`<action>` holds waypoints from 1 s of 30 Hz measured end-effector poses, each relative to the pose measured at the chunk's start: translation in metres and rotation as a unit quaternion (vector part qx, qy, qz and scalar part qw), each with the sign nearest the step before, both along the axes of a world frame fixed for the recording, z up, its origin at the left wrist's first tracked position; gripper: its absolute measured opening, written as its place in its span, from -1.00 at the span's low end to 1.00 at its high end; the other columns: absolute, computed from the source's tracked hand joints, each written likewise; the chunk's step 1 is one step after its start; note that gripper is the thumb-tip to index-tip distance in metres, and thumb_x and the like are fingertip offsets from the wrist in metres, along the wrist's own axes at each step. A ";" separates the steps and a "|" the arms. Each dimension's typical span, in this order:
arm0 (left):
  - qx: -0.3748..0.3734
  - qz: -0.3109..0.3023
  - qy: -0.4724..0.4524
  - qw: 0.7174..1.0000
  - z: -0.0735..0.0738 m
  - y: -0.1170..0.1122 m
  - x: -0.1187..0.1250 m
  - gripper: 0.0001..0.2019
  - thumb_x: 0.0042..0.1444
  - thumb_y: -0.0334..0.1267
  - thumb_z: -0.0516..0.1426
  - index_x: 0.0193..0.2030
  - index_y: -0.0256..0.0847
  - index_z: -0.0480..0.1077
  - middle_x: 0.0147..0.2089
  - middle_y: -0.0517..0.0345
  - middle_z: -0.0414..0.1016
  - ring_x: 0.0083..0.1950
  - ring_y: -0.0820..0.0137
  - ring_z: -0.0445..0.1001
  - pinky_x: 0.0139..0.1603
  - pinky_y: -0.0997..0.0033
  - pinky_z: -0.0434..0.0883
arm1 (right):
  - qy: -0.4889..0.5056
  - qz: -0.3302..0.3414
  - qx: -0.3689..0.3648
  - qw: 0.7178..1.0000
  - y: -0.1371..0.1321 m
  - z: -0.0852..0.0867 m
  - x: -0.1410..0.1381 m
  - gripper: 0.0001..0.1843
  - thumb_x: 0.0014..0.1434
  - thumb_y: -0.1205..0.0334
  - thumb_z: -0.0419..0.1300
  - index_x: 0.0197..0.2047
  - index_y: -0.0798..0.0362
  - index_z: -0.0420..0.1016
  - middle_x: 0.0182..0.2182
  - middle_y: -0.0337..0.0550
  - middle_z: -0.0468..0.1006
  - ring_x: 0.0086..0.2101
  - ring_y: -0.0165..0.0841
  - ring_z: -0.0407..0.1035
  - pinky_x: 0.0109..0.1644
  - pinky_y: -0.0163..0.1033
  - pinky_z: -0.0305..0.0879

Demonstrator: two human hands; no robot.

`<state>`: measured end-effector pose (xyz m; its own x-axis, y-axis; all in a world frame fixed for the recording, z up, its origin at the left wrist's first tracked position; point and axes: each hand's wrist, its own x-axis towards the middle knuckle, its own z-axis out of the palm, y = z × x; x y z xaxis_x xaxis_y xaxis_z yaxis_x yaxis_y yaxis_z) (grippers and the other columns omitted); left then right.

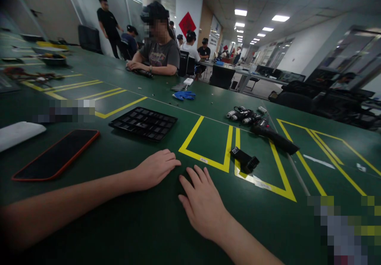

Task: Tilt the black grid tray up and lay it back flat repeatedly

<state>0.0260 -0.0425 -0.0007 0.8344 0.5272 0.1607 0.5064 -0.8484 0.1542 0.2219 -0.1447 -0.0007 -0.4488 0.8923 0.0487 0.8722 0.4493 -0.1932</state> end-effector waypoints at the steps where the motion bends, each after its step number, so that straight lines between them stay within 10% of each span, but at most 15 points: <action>1: 0.001 -0.002 0.000 1.000 0.001 -0.001 0.000 -0.71 0.24 -0.40 -0.08 0.00 -0.27 0.39 -0.13 0.01 0.42 -0.14 0.31 0.31 -0.12 0.30 0.28 | 0.003 0.004 0.002 1.000 0.001 0.000 0.001 -0.51 0.26 0.10 -0.09 0.24 -0.04 0.17 0.23 -0.08 0.22 0.24 -0.10 0.02 0.29 0.21 -0.01; 11: 0.009 -0.003 0.005 1.000 0.013 -0.010 -0.002 -0.68 0.22 -0.38 -0.04 0.06 -0.27 0.39 -0.06 0.00 0.46 -0.08 0.25 0.33 -0.11 0.22 0.31 | -0.031 -0.181 0.213 0.960 0.042 -0.001 0.081 -0.50 0.26 0.08 -0.10 0.17 0.17 0.25 0.13 0.10 0.33 0.17 -0.08 0.11 0.27 0.19 0.00; 21: -0.131 -0.184 0.027 0.974 0.024 -0.075 0.006 -0.46 0.22 -0.06 0.00 0.30 -0.23 0.11 0.35 -0.09 0.07 0.36 0.15 0.03 0.28 0.09 0.10 | -0.117 -0.300 0.109 0.940 0.060 -0.020 0.123 -0.45 0.25 0.04 -0.15 0.20 0.14 0.20 0.12 0.06 0.35 0.07 -0.02 0.24 0.19 0.30 0.04; 25: -0.067 -0.126 0.014 0.990 0.023 -0.057 0.008 -0.64 0.25 -0.19 -0.02 0.15 -0.21 0.28 0.18 -0.03 0.32 0.17 0.24 0.29 0.14 0.19 0.26 | -0.118 -0.297 0.107 0.941 0.059 -0.021 0.123 -0.44 0.25 0.01 -0.16 0.21 0.14 0.20 0.12 0.06 0.34 0.07 -0.01 0.25 0.19 0.28 0.04; 30: 0.019 0.122 0.089 0.988 0.021 -0.012 0.001 -0.71 0.25 -0.18 -0.04 -0.07 -0.32 0.37 -0.15 -0.06 0.42 -0.22 0.28 0.40 -0.25 0.28 0.37 | -0.113 -0.293 0.108 0.943 0.060 -0.023 0.126 -0.44 0.25 0.01 -0.16 0.21 0.13 0.19 0.12 0.05 0.34 0.07 -0.03 0.25 0.19 0.27 0.05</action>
<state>0.0268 -0.0544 0.0202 0.6999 0.7128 0.0463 0.7130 -0.7010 0.0148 0.3475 -0.0846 -0.0235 0.0969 0.9707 0.2197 0.9910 -0.1146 0.0690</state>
